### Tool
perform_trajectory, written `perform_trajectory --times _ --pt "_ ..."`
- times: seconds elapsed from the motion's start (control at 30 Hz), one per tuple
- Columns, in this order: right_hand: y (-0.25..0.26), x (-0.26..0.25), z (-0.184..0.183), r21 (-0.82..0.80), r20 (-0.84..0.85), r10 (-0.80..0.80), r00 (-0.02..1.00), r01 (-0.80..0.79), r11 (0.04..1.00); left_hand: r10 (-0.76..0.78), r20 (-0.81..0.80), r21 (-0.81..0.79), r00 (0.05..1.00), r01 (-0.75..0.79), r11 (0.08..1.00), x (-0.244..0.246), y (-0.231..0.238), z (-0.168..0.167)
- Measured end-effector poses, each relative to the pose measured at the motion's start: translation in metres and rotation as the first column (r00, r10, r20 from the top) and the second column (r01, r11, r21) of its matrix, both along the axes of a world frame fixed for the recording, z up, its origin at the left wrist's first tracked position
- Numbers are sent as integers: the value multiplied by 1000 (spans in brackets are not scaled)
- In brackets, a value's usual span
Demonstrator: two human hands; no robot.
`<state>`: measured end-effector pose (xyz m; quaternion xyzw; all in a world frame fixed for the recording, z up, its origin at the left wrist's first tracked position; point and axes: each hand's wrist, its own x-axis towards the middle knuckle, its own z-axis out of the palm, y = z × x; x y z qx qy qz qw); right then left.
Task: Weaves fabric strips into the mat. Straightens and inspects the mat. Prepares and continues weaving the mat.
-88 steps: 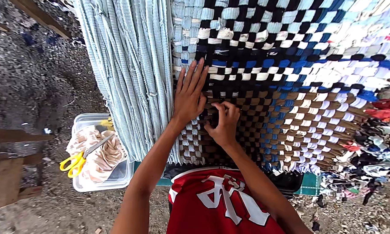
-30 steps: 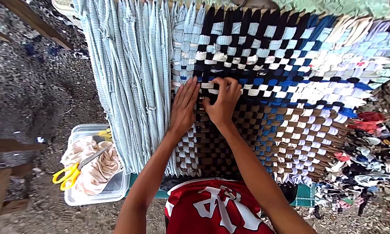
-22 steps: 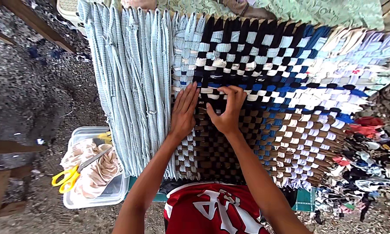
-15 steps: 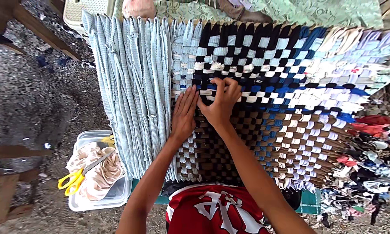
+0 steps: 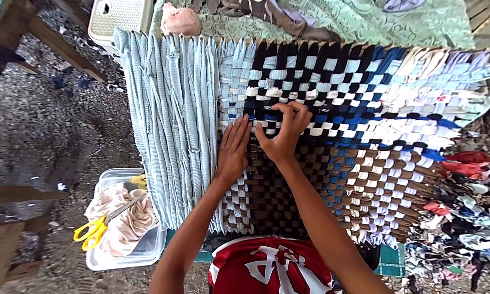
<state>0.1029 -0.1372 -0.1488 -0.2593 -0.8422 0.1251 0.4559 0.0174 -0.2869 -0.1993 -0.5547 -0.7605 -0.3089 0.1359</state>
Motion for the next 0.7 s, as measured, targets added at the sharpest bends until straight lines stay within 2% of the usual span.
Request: perform_trajectory --times 0.2,0.33,0.5,0.7 --pt "4 -26 7 111 22 -107 994 104 988 10 -11 -26 1000 -10 1000 0 -1 -2" --pt "22 -15 10 137 66 -15 998 6 991 5 -23 -41 1000 -5 999 2 -2 -3" --pt "28 -6 10 86 -4 121 993 -121 989 8 -22 -20 1000 -9 1000 1 -1 -3" --pt "19 -25 30 124 -72 -52 996 61 990 21 -23 -40 1000 -22 999 0 1 -5"
